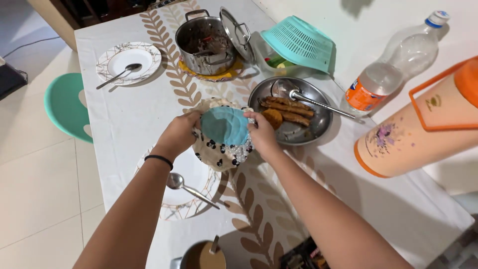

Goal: The recorder prepares a dinner table by arranging plates, cutlery, food containers, and filling a thermos with hot water.

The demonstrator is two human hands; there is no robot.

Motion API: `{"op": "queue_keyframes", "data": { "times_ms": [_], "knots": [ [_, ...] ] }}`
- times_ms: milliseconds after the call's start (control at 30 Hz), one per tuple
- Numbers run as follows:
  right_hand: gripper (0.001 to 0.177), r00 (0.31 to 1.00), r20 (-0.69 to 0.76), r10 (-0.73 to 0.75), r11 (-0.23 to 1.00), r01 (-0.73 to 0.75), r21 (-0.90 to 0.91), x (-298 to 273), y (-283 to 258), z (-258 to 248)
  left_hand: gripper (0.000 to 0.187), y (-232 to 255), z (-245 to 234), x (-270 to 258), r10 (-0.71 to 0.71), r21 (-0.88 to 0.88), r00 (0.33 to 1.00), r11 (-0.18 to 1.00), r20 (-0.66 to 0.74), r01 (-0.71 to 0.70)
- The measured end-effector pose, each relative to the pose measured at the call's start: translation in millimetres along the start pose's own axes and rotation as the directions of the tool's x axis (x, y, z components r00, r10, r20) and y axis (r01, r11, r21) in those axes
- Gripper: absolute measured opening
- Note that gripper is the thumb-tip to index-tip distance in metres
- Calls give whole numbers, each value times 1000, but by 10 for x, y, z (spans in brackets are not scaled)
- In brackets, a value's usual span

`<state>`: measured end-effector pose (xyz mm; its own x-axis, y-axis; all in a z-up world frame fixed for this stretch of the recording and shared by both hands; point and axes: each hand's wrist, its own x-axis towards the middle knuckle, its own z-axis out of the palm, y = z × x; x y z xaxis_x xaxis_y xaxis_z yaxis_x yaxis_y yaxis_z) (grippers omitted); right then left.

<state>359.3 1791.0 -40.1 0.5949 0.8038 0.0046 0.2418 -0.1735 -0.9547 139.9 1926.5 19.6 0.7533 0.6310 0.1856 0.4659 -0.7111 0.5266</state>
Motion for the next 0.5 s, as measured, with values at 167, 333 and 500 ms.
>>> {"op": "queue_keyframes", "data": {
  "times_ms": [167, 333, 500],
  "knots": [
    [30, 1000, 2, -25, 999, 25, 38, 307, 7, 197, 27, -339, 219, 234, 22, 62, 991, 998, -135, -14],
    [27, 980, -95, -174, 984, 176, 6, 595, 99, 293, 36, -304, 274, 461, -56, 93, 961, 992, -269, 84],
    [52, 998, 49, -49, 991, 55, -118, 757, 376, 380, 52, -585, 623, 639, -172, 316, 946, 913, -275, 258]
  ]
}}
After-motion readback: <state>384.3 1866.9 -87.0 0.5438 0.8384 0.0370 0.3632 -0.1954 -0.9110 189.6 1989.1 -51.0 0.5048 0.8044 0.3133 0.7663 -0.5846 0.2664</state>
